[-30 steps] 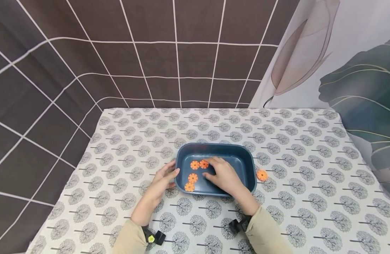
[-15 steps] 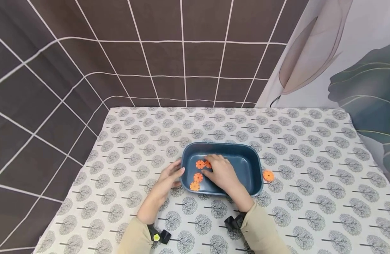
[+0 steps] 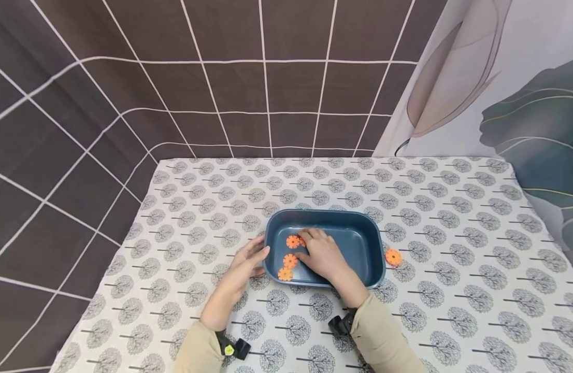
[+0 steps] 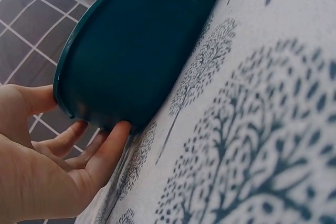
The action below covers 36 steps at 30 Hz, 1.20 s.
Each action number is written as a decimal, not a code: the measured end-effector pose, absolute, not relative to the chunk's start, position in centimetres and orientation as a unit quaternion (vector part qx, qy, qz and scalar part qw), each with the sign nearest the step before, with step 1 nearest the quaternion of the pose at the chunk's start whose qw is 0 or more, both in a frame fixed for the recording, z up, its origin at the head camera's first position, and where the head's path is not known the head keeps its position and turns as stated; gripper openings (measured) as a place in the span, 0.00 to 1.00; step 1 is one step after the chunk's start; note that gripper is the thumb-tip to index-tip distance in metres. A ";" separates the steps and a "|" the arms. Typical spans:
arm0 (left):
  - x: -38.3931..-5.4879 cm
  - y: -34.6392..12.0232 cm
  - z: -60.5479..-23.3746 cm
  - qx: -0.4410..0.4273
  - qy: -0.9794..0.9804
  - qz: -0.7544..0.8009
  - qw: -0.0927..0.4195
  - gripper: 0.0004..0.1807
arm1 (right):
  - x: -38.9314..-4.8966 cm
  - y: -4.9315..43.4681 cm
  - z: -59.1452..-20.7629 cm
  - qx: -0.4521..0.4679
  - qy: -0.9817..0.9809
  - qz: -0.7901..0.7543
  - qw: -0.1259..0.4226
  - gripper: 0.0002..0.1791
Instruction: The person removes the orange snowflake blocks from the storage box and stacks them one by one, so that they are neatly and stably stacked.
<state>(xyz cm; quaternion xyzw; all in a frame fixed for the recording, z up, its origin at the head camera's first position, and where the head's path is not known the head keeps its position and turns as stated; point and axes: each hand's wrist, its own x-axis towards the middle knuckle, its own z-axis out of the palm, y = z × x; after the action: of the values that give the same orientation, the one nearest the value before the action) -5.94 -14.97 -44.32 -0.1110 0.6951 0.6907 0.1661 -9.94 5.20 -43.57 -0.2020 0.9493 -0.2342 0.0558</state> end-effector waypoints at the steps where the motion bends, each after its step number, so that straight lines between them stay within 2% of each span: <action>1: -6.0 -15.0 -44.3 -0.113 0.694 0.691 0.167 0.31 | -10.0 5.2 -43.6 -0.199 0.951 -0.230 0.055 0.27; 6: -6.0 -14.9 -44.2 -0.113 0.695 0.691 0.164 0.30 | -10.2 5.1 -43.9 -0.192 0.955 -0.220 0.048 0.24; 13: -6.0 -14.9 -44.2 -0.111 0.692 0.693 0.168 0.30 | -10.1 5.1 -43.6 -0.196 0.952 -0.227 0.067 0.22; 27: -6.0 -15.2 -44.3 -0.117 0.694 0.689 0.173 0.30 | -10.5 4.8 -43.8 -0.187 0.951 -0.239 0.054 0.13; 36: -5.9 -15.1 -44.3 -0.115 0.689 0.693 0.178 0.31 | -10.9 5.0 -43.8 -0.152 0.940 -0.283 0.112 0.11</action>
<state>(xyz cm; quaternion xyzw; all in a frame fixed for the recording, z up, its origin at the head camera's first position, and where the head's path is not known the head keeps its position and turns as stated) -5.91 -15.05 -44.34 -0.1146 0.6890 0.6931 0.1783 -10.91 4.95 -43.75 -0.1521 0.9403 -0.2831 0.1120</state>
